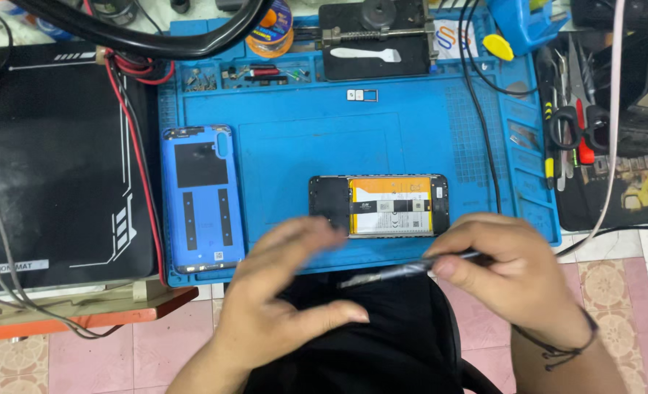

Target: The person works on a disassembled smartphone on a blue repair mat, disconnecting and prying out the old battery with a pry tool, then seats the battery and closes the phone. They press the power button and the phone boots to the MIUI logo, then they set the phone on the mat and handle a small component beside it.

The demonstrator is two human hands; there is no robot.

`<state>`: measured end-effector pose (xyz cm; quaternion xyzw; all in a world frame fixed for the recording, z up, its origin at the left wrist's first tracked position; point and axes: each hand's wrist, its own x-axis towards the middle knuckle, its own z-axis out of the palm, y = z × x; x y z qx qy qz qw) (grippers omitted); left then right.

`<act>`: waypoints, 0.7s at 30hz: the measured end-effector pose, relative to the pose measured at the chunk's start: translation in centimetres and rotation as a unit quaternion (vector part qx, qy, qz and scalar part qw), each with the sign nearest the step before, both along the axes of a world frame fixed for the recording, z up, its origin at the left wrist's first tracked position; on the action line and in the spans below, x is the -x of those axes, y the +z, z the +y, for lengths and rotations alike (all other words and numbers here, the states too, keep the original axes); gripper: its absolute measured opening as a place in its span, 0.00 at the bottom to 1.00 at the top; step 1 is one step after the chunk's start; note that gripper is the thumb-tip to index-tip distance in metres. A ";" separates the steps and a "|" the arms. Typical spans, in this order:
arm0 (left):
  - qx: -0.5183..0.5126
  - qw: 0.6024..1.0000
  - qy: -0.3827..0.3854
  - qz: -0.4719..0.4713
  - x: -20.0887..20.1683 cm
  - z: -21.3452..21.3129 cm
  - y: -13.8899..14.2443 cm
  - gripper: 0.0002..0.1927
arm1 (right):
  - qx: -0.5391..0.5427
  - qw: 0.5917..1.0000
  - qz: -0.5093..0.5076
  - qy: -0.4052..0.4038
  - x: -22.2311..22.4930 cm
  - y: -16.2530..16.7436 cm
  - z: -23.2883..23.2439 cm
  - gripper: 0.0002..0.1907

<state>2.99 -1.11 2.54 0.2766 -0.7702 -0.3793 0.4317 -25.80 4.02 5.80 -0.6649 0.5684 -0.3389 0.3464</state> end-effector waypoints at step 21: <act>-0.016 0.960 0.256 -0.110 4.6 0.4 -3.8 0.61 | 0.164 0.912 0.325 0.188 -6.2 7.0 -9.0 0.07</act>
